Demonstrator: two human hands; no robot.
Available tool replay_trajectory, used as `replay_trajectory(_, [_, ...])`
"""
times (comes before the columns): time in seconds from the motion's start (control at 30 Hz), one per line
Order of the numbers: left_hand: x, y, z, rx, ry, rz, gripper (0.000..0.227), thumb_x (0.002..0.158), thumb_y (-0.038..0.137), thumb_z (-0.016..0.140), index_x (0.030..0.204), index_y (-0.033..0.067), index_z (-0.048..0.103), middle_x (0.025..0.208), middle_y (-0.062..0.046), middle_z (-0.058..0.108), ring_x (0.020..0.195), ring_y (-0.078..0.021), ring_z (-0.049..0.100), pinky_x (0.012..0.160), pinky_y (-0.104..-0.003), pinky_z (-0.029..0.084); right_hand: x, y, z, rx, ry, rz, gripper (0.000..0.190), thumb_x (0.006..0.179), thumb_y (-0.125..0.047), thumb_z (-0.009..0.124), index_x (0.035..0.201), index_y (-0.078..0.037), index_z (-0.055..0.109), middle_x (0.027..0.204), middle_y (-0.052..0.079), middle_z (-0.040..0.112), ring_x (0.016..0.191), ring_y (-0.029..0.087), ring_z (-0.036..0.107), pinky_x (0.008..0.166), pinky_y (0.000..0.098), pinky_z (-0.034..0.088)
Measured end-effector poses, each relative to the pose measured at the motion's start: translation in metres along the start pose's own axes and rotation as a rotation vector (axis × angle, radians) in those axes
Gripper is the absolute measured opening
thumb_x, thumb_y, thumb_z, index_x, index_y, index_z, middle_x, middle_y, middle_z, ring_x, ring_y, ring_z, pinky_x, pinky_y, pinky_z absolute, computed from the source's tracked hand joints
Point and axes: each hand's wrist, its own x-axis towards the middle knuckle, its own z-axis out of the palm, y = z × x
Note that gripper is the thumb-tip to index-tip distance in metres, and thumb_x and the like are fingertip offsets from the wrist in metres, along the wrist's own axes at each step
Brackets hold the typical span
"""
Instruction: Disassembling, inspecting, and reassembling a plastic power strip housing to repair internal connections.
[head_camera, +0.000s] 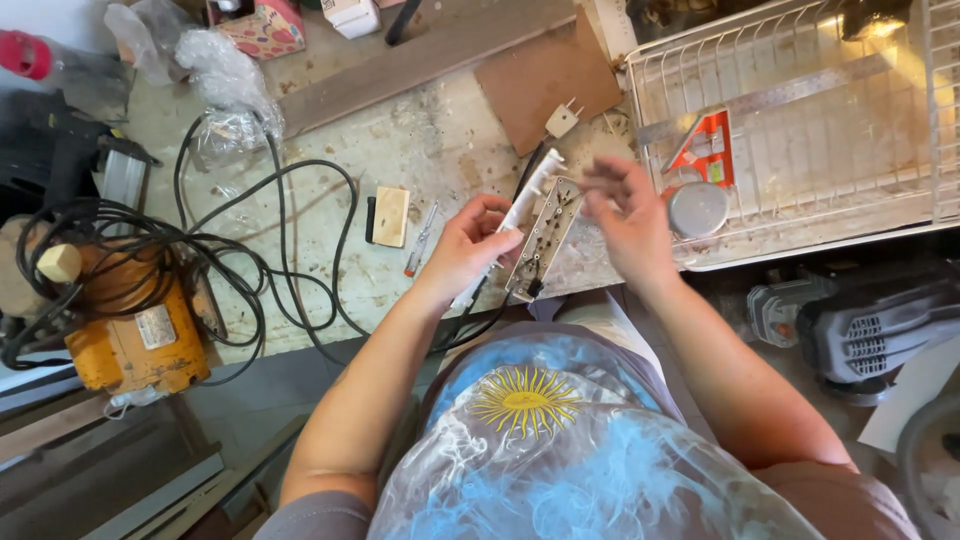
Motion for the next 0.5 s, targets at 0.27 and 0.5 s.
replay_trajectory(0.27, [0.025,-0.069,-0.005,0.202,0.235,-0.158,0.048,0.096,0.028,0.082,0.136,0.0045,0.069,0.102,-0.012,0.073,0.078,-0.0135,0.07,0.066,-0.023,0.062,-0.002,0.146,-0.008,-0.806,-0.079,0.635,0.064,0.082,-0.073,0.075,0.115,-0.019,0.073,0.105,0.001,0.08,0.11,0.03,0.075,0.094,0.0481,0.059])
replay_trajectory(0.5, [0.044,-0.099,0.01,0.139,0.263,-0.255,0.062,0.09,0.023,0.088,0.142,0.0,0.063,0.123,-0.017,0.071,0.101,-0.0189,0.07,0.076,-0.027,0.063,0.005,0.177,0.0,-0.873,-0.028,0.521,0.042,0.083,-0.056,0.072,0.095,-0.017,0.079,0.087,0.001,0.081,0.097,0.034,0.078,0.085,0.0493,0.062])
